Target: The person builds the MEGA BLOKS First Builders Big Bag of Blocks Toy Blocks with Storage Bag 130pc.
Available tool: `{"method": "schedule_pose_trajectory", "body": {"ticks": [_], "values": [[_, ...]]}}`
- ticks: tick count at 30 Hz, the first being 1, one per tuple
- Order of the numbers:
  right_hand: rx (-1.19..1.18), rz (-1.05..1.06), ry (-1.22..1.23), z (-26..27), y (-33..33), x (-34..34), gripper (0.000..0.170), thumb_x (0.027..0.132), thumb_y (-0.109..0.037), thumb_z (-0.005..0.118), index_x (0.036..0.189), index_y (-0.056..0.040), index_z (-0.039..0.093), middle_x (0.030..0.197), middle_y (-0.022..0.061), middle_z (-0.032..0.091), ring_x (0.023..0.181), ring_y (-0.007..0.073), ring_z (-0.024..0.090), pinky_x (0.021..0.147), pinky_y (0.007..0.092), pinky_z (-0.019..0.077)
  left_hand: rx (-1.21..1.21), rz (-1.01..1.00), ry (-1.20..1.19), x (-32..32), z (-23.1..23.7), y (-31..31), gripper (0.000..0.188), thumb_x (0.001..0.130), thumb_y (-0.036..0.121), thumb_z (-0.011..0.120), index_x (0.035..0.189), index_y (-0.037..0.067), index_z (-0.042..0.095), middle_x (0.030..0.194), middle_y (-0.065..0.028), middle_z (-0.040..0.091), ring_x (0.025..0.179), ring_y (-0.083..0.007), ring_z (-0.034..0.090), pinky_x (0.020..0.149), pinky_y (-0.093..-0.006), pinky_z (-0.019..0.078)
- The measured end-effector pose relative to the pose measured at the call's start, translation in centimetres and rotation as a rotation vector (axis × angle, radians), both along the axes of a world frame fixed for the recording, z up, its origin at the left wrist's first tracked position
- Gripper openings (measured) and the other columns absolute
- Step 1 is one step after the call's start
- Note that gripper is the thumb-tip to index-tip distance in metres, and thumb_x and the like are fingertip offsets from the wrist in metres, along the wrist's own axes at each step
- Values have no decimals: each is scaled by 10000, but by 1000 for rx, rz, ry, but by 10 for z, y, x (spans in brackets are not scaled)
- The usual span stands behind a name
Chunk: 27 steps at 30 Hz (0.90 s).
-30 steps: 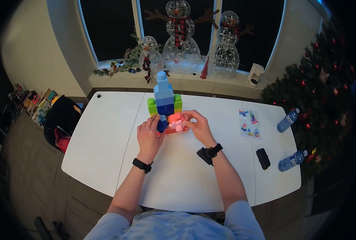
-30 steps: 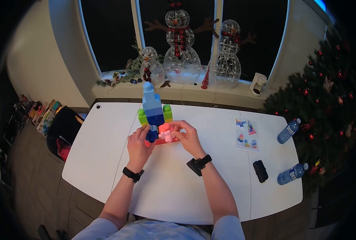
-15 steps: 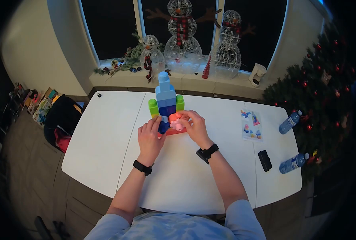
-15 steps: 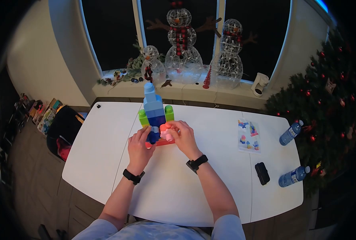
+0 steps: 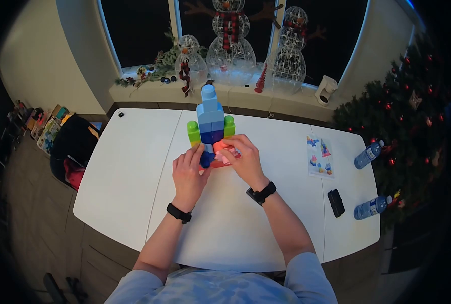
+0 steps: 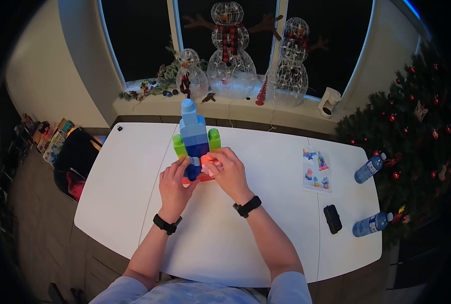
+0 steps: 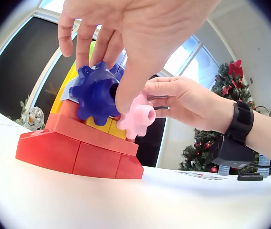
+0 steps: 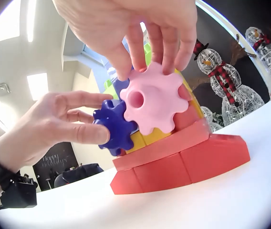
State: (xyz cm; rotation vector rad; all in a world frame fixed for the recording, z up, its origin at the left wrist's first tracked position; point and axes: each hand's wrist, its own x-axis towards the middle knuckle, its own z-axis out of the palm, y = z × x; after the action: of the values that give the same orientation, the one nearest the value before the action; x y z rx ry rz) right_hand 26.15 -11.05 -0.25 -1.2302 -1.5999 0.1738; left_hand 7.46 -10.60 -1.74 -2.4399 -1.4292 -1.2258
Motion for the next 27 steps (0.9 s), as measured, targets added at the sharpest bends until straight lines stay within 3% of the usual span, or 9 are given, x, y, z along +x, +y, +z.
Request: {"method": "schedule_pose_trajectory", "body": {"ticks": [13,23,25,27], "values": [[98,-47,-257,-2,0,0,153,922,-54,657,1056,-13,718,1070,86,674,978,273,657,814,406,573,17,-13,-25,4,2,0,740,679,156,909,1356,89,619,1274,-46,667,1079,-241,627,921,-384,464],[-67,-53,-211,9,-4,8,223,905,-10,646,1112,-47,719,1099,88,667,987,295,680,825,412,567,3,-46,14,-4,6,-1,725,714,150,889,1377,83,603,1323,-68,642,1101,-260,626,951,-395,473],[-238,27,-118,18,1,25,255,901,23,622,1117,-59,730,1091,97,693,969,308,692,831,398,562,-17,-76,32,-12,13,-2,731,723,143,884,1390,75,592,1349,-85,626,1105,-274,623,972,-405,480],[-112,-53,-59,19,1,30,257,899,36,610,1108,-51,732,1044,111,722,898,293,710,814,384,558,-49,-168,-155,-25,19,-3,736,748,134,871,1414,53,569,1397,-117,586,1149,-310,616,1023,-433,486]]}}
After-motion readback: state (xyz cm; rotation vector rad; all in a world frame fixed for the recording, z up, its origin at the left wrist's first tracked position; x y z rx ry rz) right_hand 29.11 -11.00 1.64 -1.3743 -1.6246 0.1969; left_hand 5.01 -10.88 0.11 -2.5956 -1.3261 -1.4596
